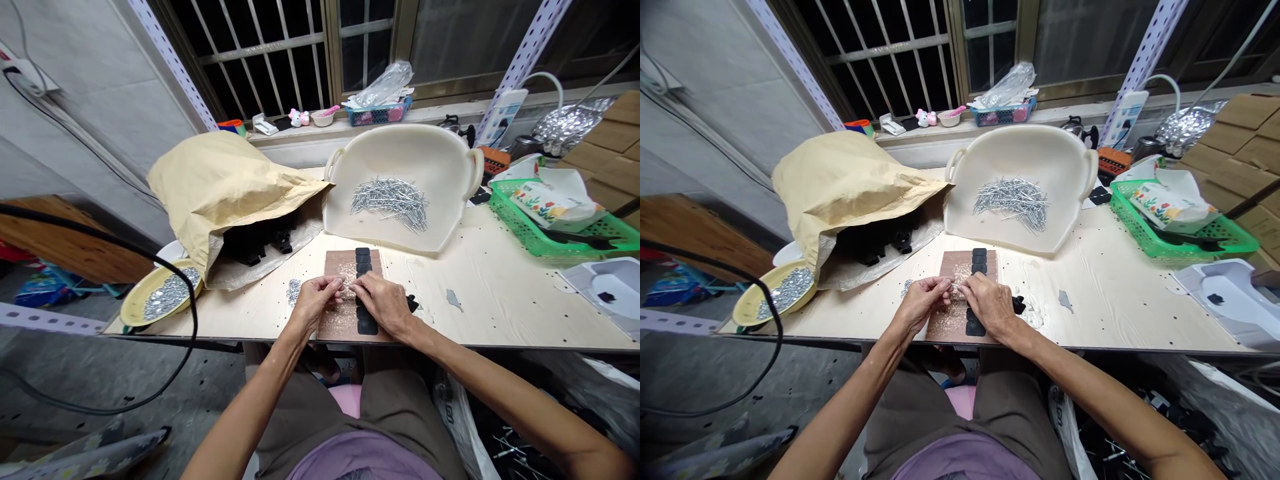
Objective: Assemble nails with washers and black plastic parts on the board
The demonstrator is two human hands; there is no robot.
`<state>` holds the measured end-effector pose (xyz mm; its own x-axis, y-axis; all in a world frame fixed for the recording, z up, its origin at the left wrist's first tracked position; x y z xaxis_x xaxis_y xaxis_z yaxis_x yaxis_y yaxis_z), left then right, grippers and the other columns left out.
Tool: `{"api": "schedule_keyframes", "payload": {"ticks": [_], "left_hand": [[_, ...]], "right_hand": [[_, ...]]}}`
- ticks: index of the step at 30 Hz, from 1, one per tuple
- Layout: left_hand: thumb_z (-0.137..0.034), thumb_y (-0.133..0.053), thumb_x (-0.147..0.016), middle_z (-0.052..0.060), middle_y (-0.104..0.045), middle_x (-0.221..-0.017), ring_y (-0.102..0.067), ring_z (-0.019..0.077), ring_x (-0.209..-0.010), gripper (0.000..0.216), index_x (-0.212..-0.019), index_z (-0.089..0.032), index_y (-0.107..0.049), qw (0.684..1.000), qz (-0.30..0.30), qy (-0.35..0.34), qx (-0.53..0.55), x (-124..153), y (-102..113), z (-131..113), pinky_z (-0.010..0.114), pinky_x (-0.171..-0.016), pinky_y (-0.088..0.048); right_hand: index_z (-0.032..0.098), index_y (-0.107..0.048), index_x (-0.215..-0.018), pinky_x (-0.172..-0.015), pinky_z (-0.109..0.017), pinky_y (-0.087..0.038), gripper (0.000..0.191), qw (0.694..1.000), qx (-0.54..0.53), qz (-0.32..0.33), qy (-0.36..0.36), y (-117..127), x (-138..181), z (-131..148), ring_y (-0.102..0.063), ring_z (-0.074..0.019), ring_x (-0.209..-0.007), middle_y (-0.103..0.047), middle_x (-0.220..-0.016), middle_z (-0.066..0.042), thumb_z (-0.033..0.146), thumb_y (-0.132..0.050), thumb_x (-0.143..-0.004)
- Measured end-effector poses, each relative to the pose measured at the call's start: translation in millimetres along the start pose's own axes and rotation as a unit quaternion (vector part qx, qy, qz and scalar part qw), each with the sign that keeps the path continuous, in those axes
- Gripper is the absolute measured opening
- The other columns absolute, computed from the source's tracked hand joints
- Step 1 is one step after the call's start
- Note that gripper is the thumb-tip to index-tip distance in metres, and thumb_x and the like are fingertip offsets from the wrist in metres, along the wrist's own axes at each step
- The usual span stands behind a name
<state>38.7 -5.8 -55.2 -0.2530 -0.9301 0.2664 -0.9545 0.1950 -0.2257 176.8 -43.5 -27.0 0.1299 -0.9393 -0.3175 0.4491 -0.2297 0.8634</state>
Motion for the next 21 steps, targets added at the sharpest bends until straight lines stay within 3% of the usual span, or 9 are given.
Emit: {"api": "schedule_keyframes", "payload": {"ticks": [5,13,18,21], "left_hand": [[-0.034,-0.079,-0.060,-0.001,-0.059,-0.060,-0.050,0.0035,-0.046,0.032,-0.072,-0.008,-0.064,1.000,-0.011,0.001,0.012,1,-1,2,0.015,-0.047,-0.042],[-0.030,-0.083,-0.054,-0.001,-0.058,-0.058,-0.048,0.0026,-0.044,0.033,-0.066,-0.008,-0.061,0.995,0.024,0.064,0.074,-3,-4,14,0.014,-0.044,-0.042],[-0.032,-0.083,-0.053,-0.001,-0.057,-0.057,-0.047,0.0023,-0.043,0.035,-0.065,-0.008,-0.061,0.995,0.021,0.060,0.081,-2,-4,16,0.014,-0.042,-0.040],[-0.033,-0.081,-0.057,-0.001,-0.057,-0.057,-0.048,0.0027,-0.042,0.033,-0.066,-0.008,-0.061,0.997,0.011,0.041,0.057,-1,-5,14,0.015,-0.042,-0.040]], "right_hand": [[0.023,-0.059,-0.087,-0.059,-0.023,-0.032,0.018,1.000,-0.005,-0.024,0.015,3,1,1,-0.057,-0.0103,-0.075,-0.062,-0.085,0.003,0.034,-0.047,-0.092],[0.019,-0.056,-0.072,-0.065,-0.029,-0.028,0.024,0.972,0.155,-0.115,0.136,11,7,16,-0.049,-0.0144,-0.073,-0.058,-0.072,-0.001,0.022,-0.045,-0.093],[0.019,-0.057,-0.076,-0.065,-0.029,-0.027,0.022,0.966,0.175,-0.094,0.166,9,9,15,-0.049,-0.0150,-0.073,-0.057,-0.071,-0.001,0.020,-0.044,-0.093],[0.019,-0.059,-0.080,-0.061,-0.027,-0.028,0.026,0.982,0.134,-0.057,0.124,7,8,11,-0.051,-0.0132,-0.070,-0.058,-0.074,-0.001,0.028,-0.040,-0.095]]}}
Point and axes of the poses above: each hand's wrist, its own x-axis away from the middle knuckle, its own y-axis out of the back of the hand, z = x × y, the point moved 6 cm from there along -x, towards the middle knuckle
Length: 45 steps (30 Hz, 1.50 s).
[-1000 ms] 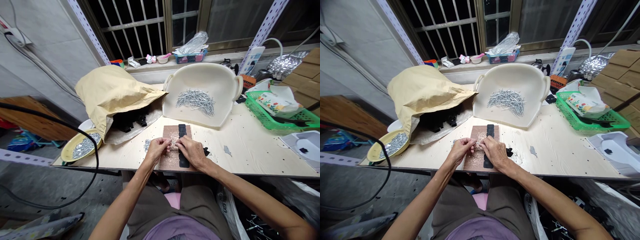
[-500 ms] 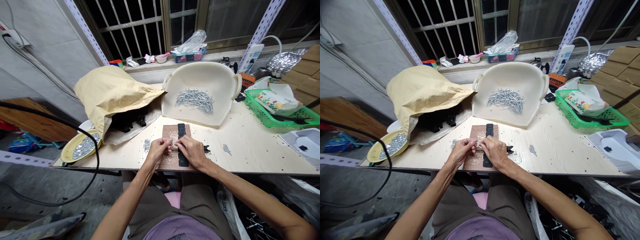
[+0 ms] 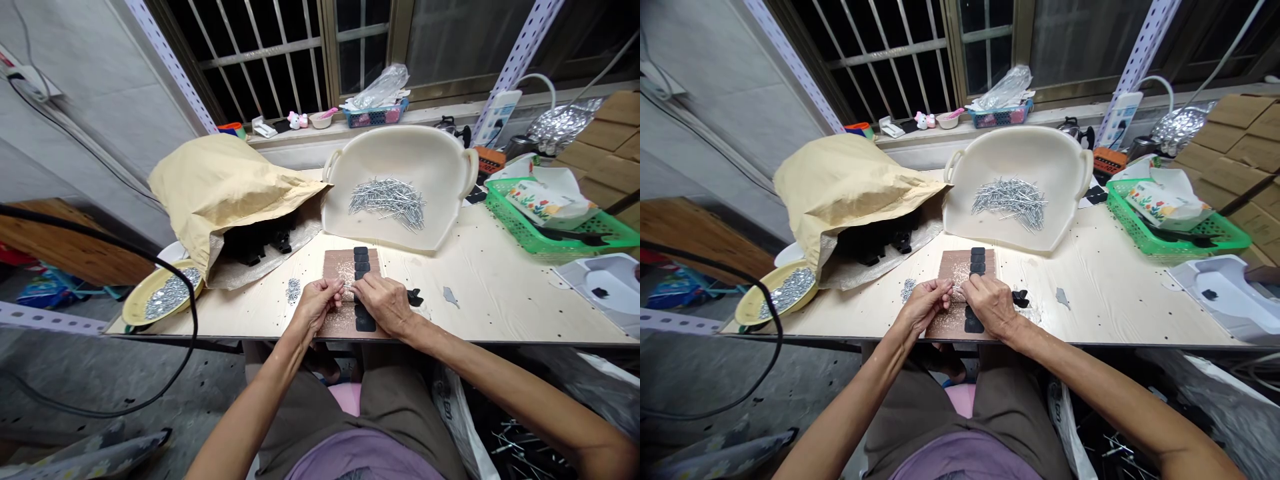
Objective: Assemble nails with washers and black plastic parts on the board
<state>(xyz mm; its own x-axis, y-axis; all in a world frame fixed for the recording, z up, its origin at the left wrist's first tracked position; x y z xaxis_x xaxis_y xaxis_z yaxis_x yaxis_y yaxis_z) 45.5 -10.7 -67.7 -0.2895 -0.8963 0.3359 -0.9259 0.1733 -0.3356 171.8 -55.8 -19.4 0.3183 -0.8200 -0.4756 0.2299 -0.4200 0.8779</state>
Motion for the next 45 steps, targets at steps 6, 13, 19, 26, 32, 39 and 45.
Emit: {"api": "schedule_keyframes", "payload": {"ticks": [6,13,19,26,32,39,45], "left_hand": [[-0.035,-0.080,-0.059,-0.002,-0.057,-0.057,-0.047,0.0028,-0.041,0.034,-0.067,-0.009,-0.060,0.999,-0.014,-0.026,-0.026,2,-1,-4,0.015,-0.041,-0.038],[-0.037,-0.079,-0.059,-0.002,-0.056,-0.056,-0.047,0.0033,-0.041,0.035,-0.069,-0.009,-0.060,0.998,-0.016,-0.039,-0.051,4,0,-7,0.016,-0.041,-0.038],[-0.039,-0.079,-0.058,-0.001,-0.056,-0.055,-0.046,0.0035,-0.042,0.036,-0.065,-0.010,-0.059,0.998,-0.008,-0.034,-0.053,6,-4,-8,0.017,-0.042,-0.037],[-0.040,-0.080,-0.057,0.000,-0.057,-0.056,-0.046,0.0038,-0.042,0.037,-0.064,-0.009,-0.060,0.998,-0.001,-0.024,-0.058,3,-3,-6,0.017,-0.042,-0.038],[-0.040,-0.080,-0.056,-0.001,-0.057,-0.054,-0.046,0.0042,-0.040,0.037,-0.064,-0.010,-0.060,0.997,0.005,-0.021,-0.076,1,0,-3,0.017,-0.041,-0.036],[-0.037,-0.083,-0.052,-0.001,-0.055,-0.052,-0.044,0.0035,-0.041,0.038,-0.061,-0.010,-0.058,0.999,0.017,0.015,-0.039,0,-3,-5,0.016,-0.040,-0.036],[-0.037,-0.080,-0.057,-0.001,-0.056,-0.054,-0.045,0.0036,-0.041,0.035,-0.063,-0.010,-0.058,0.998,-0.010,-0.031,-0.060,2,-2,-9,0.016,-0.040,-0.036]], "right_hand": [[0.020,-0.057,-0.096,-0.056,-0.023,-0.031,0.021,0.991,-0.100,0.055,-0.072,-3,0,-6,-0.057,-0.0117,-0.076,-0.060,-0.092,-0.003,0.034,-0.042,-0.094],[0.020,-0.058,-0.091,-0.058,-0.023,-0.035,0.025,0.986,-0.130,0.073,-0.069,-5,2,-8,-0.057,-0.0118,-0.075,-0.059,-0.086,-0.002,0.033,-0.037,-0.096],[0.020,-0.057,-0.093,-0.060,-0.022,-0.036,0.022,0.986,-0.133,0.075,-0.068,-5,3,-8,-0.057,-0.0126,-0.077,-0.059,-0.090,-0.003,0.033,-0.039,-0.095],[0.020,-0.058,-0.089,-0.064,-0.023,-0.036,0.021,0.970,-0.210,0.078,-0.095,-11,3,-12,-0.057,-0.0135,-0.078,-0.062,-0.086,-0.002,0.035,-0.043,-0.093],[0.018,-0.055,-0.073,-0.056,-0.021,-0.036,0.031,0.917,-0.350,0.157,-0.112,-22,0,-17,-0.052,-0.0103,-0.060,-0.059,-0.067,0.002,0.036,-0.039,-0.094],[0.019,-0.059,-0.087,-0.062,-0.025,-0.034,0.022,0.991,-0.109,0.053,-0.049,-2,0,-9,-0.054,-0.0136,-0.074,-0.060,-0.085,-0.003,0.029,-0.040,-0.094],[0.020,-0.057,-0.086,-0.058,-0.024,-0.030,0.025,0.990,-0.111,0.063,-0.058,-4,0,-8,-0.054,-0.0124,-0.071,-0.061,-0.082,-0.002,0.032,-0.038,-0.095]]}}
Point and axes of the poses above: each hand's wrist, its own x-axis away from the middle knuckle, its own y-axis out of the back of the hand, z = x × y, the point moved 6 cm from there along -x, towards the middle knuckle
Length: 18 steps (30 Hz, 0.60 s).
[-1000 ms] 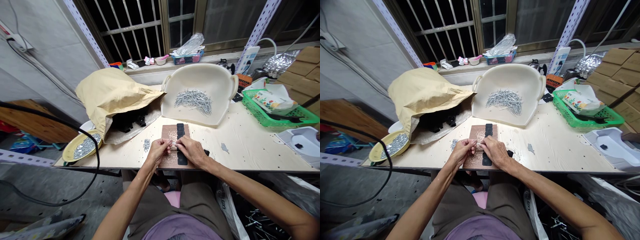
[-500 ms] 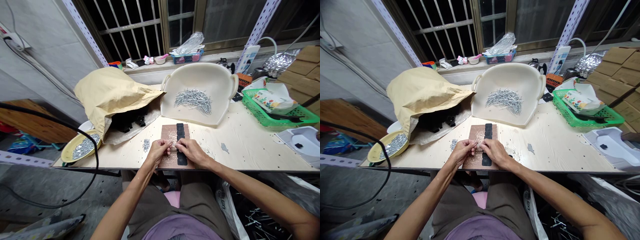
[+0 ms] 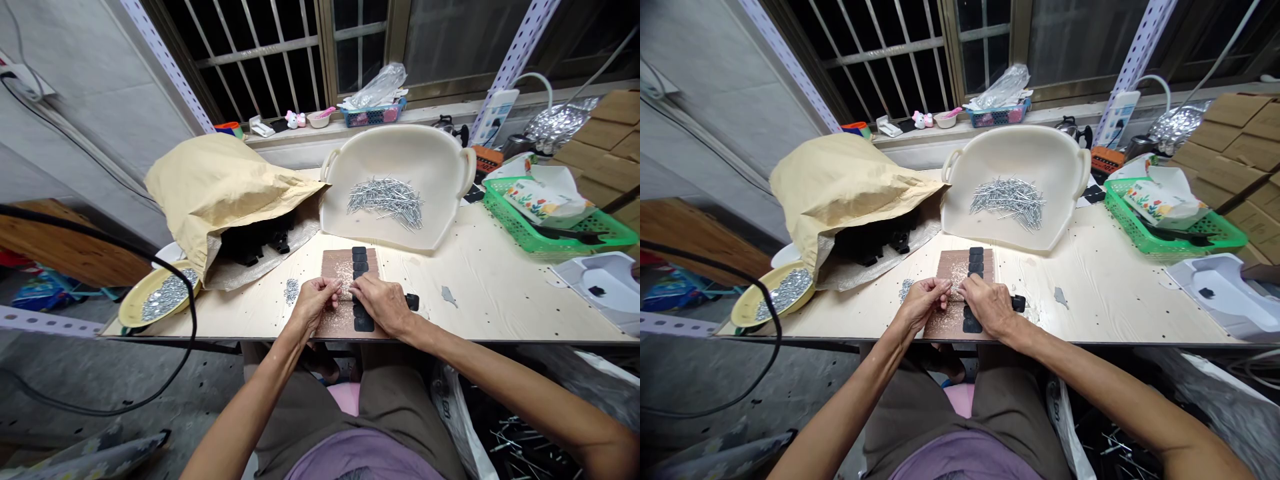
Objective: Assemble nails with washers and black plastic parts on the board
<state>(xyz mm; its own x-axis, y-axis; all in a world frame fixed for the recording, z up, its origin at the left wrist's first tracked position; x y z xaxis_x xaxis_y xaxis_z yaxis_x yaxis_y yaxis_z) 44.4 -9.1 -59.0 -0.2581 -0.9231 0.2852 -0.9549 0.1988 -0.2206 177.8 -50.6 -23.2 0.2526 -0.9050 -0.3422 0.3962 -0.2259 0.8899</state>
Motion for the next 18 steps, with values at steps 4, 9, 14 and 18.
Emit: {"api": "schedule_keyframes", "payload": {"ticks": [4,9,14,18], "left_hand": [[-0.038,-0.079,-0.059,-0.001,-0.056,-0.054,-0.045,0.0037,-0.041,0.035,-0.064,-0.010,-0.058,1.000,0.005,-0.009,-0.003,0,0,-2,0.016,-0.040,-0.035],[-0.032,-0.082,-0.055,0.000,-0.056,-0.055,-0.044,0.0031,-0.043,0.034,-0.063,-0.009,-0.060,0.997,0.036,0.059,0.040,-2,0,6,0.016,-0.040,-0.037],[-0.018,-0.082,-0.056,0.000,-0.056,-0.057,-0.044,0.0022,-0.046,0.024,-0.062,-0.009,-0.060,0.984,0.057,0.127,0.111,-4,-1,17,0.013,-0.042,-0.039],[-0.016,-0.079,-0.061,0.000,-0.056,-0.058,-0.045,0.0032,-0.049,0.020,-0.063,-0.009,-0.061,0.981,0.062,0.121,0.135,-5,-3,17,0.013,-0.044,-0.039]], "right_hand": [[0.020,-0.056,-0.082,-0.056,-0.022,-0.030,0.023,0.990,-0.121,0.052,-0.049,-5,-5,-10,-0.054,-0.0112,-0.068,-0.061,-0.077,0.002,0.035,-0.042,-0.093],[0.019,-0.059,-0.082,-0.060,-0.027,-0.029,0.026,0.998,0.021,-0.001,0.056,2,-1,0,-0.051,-0.0142,-0.072,-0.060,-0.080,-0.003,0.026,-0.038,-0.095],[0.020,-0.061,-0.083,-0.065,-0.032,-0.026,0.029,0.978,0.154,-0.024,0.139,8,5,12,-0.046,-0.0177,-0.076,-0.060,-0.079,-0.005,0.017,-0.034,-0.095],[0.019,-0.060,-0.083,-0.065,-0.032,-0.025,0.030,0.978,0.166,-0.032,0.126,11,4,13,-0.045,-0.0181,-0.078,-0.060,-0.081,-0.005,0.018,-0.033,-0.096]]}}
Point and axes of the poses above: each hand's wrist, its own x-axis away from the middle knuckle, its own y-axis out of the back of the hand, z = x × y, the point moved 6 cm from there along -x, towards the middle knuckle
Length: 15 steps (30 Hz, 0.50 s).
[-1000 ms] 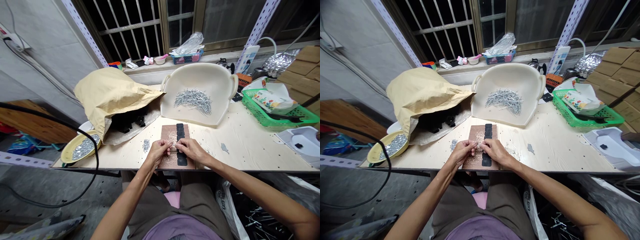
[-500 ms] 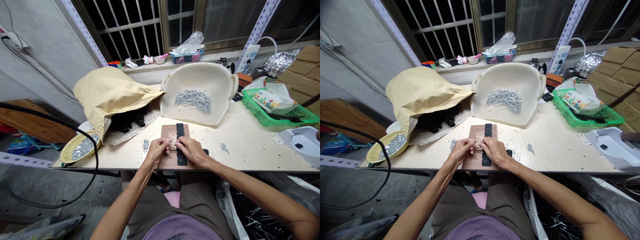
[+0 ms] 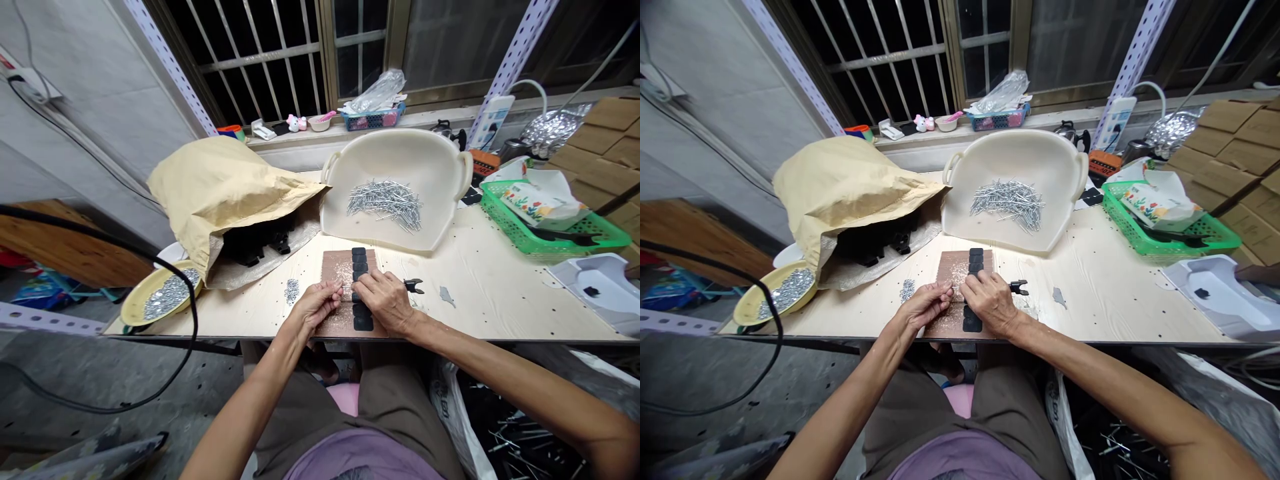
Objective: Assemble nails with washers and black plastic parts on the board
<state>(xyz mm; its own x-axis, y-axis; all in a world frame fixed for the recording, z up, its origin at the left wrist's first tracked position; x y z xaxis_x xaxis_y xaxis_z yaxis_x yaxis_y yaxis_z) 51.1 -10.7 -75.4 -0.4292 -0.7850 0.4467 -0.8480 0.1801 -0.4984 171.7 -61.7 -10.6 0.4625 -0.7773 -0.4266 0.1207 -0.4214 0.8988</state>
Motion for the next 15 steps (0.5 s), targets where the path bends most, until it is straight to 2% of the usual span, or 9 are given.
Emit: {"api": "schedule_keyframes", "payload": {"ticks": [5,10,12,15], "left_hand": [[-0.021,-0.081,-0.060,0.001,-0.058,-0.060,-0.045,0.0031,-0.048,0.024,-0.065,-0.009,-0.060,0.999,-0.020,-0.028,-0.011,1,-1,-2,0.014,-0.044,-0.040],[-0.029,-0.081,-0.057,-0.001,-0.057,-0.058,-0.046,0.0029,-0.044,0.031,-0.066,-0.009,-0.060,0.992,-0.051,-0.094,-0.071,7,-3,-10,0.015,-0.043,-0.039],[-0.032,-0.080,-0.058,-0.001,-0.057,-0.058,-0.046,0.0029,-0.043,0.032,-0.066,-0.009,-0.060,0.987,-0.057,-0.119,-0.092,9,-5,-13,0.016,-0.042,-0.039],[-0.034,-0.080,-0.058,-0.001,-0.057,-0.059,-0.046,0.0029,-0.043,0.033,-0.066,-0.009,-0.060,0.983,-0.064,-0.137,-0.105,10,-7,-15,0.015,-0.042,-0.039]], "right_hand": [[0.018,-0.059,-0.082,-0.065,-0.030,-0.028,0.027,0.999,-0.028,0.003,-0.045,-3,-1,-2,-0.049,-0.0172,-0.078,-0.059,-0.077,-0.005,0.021,-0.035,-0.096],[0.021,-0.057,-0.087,-0.057,-0.025,-0.029,0.025,0.971,-0.171,0.045,-0.159,-10,1,-16,-0.054,-0.0126,-0.072,-0.061,-0.082,0.000,0.036,-0.039,-0.095],[0.022,-0.056,-0.090,-0.057,-0.023,-0.031,0.021,0.962,-0.213,0.053,-0.163,-10,1,-18,-0.056,-0.0118,-0.074,-0.060,-0.086,0.001,0.037,-0.042,-0.094],[0.022,-0.057,-0.092,-0.056,-0.022,-0.032,0.021,0.969,-0.194,0.046,-0.145,-6,-1,-18,-0.056,-0.0115,-0.075,-0.058,-0.091,-0.001,0.035,-0.041,-0.094]]}}
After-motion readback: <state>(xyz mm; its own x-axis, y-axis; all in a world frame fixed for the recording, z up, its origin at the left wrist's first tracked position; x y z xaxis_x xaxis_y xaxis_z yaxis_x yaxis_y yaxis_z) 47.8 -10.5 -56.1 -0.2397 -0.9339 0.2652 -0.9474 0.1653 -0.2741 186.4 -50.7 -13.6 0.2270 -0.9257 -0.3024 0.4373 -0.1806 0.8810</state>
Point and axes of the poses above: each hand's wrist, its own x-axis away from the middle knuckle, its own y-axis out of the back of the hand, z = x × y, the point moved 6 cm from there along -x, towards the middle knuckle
